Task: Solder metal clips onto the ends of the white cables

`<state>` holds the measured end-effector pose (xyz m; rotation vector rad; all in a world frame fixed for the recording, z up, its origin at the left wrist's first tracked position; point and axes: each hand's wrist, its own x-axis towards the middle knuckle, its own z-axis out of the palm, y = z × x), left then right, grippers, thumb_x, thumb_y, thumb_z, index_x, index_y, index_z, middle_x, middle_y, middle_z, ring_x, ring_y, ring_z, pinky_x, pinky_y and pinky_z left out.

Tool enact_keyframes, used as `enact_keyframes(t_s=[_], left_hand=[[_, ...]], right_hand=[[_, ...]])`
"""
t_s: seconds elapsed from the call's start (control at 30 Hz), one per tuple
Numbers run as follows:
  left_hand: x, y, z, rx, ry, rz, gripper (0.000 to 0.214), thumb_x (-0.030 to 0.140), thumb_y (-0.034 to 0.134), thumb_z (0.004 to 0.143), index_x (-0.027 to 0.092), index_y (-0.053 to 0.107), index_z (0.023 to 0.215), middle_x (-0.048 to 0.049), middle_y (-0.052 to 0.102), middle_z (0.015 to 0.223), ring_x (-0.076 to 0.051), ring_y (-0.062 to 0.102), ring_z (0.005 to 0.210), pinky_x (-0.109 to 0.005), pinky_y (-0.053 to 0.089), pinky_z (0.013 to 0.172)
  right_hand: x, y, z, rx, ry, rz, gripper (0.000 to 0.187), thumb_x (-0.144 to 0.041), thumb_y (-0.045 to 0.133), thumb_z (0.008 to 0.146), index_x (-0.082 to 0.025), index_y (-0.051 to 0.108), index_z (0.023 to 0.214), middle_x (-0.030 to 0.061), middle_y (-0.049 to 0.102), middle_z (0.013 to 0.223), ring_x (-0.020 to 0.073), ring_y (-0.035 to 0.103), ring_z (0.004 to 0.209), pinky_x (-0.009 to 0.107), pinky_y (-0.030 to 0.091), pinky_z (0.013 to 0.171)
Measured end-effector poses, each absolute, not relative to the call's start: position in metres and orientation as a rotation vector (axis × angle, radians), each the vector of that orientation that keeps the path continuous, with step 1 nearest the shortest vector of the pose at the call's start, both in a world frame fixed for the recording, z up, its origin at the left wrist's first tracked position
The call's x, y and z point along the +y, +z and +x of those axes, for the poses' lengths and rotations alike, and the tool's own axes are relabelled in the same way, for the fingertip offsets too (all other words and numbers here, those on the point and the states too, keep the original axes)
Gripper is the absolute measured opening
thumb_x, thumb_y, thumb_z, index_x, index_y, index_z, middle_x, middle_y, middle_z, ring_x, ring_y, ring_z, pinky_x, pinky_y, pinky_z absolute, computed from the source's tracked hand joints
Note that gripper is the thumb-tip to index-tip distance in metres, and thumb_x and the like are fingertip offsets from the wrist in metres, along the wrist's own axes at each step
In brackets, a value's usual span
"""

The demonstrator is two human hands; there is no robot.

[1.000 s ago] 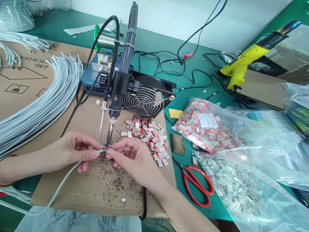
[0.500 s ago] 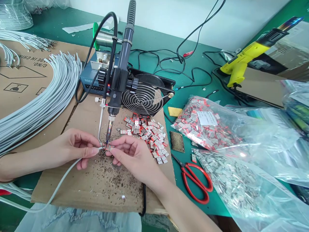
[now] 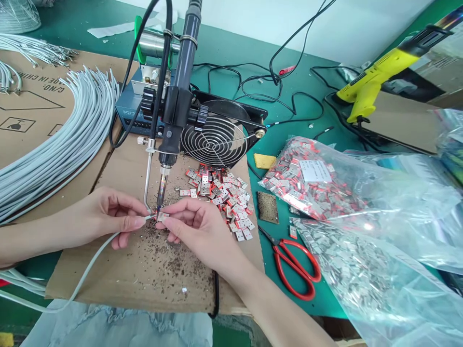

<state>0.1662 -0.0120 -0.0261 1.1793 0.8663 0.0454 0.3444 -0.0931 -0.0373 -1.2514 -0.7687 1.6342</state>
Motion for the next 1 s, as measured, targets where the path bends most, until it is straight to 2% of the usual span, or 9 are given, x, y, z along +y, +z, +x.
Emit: enact_keyframes(t_s=[0.3, 0.4, 0.6, 0.77, 1.0], left_hand=[[-0.012, -0.024, 0.168, 0.864, 0.037, 1.189, 0.013, 0.02, 0.065, 0.073, 0.013, 0.065, 0.084, 0.0055, 0.057, 0.044, -0.007, 0.054, 0.039, -0.015, 0.046, 0.042], [-0.012, -0.022, 0.169, 0.88, 0.024, 1.205, 0.01, 0.022, 0.065, 0.072, 0.013, 0.064, 0.078, 0.0057, 0.055, 0.044, -0.007, 0.053, 0.04, -0.015, 0.045, 0.041], [-0.01, -0.017, 0.171, 0.942, -0.035, 1.343, 0.016, 0.027, 0.062, 0.075, 0.014, 0.057, 0.068, 0.0079, 0.047, 0.045, -0.005, 0.045, 0.035, -0.014, 0.034, 0.034], [-0.013, -0.012, 0.175, 0.997, -0.005, 1.492, 0.015, 0.025, 0.06, 0.074, 0.014, 0.056, 0.064, 0.0093, 0.042, 0.042, -0.002, 0.033, 0.034, -0.012, 0.025, 0.032], [-0.016, -0.013, 0.173, 0.978, 0.036, 1.519, 0.015, 0.027, 0.06, 0.072, 0.015, 0.056, 0.065, 0.0057, 0.045, 0.051, -0.005, 0.035, 0.041, -0.013, 0.028, 0.032]], right_hand=[[-0.093, -0.033, 0.344, -0.799, 1.593, -1.32, 0.019, -0.026, 0.076, 0.064, -0.017, 0.064, 0.075, 0.0003, 0.069, 0.062, 0.006, 0.059, 0.049, 0.016, 0.05, 0.049], [-0.093, -0.033, 0.343, -0.809, 1.543, -1.397, 0.019, -0.024, 0.076, 0.063, -0.016, 0.063, 0.074, 0.0006, 0.069, 0.062, 0.0065, 0.059, 0.047, 0.017, 0.05, 0.046], [-0.092, -0.034, 0.343, -0.812, 1.549, -1.424, 0.018, -0.023, 0.076, 0.063, -0.016, 0.064, 0.074, 0.0011, 0.069, 0.062, 0.0066, 0.06, 0.047, 0.016, 0.05, 0.046], [-0.092, -0.034, 0.343, -0.794, 1.568, -1.39, 0.017, -0.02, 0.077, 0.06, -0.015, 0.066, 0.072, 0.0004, 0.069, 0.06, 0.0054, 0.058, 0.044, 0.015, 0.049, 0.045], [-0.093, -0.034, 0.346, -0.79, 1.59, -1.319, 0.016, -0.023, 0.077, 0.063, -0.016, 0.066, 0.072, 0.001, 0.07, 0.06, 0.0067, 0.061, 0.048, 0.015, 0.049, 0.046]])
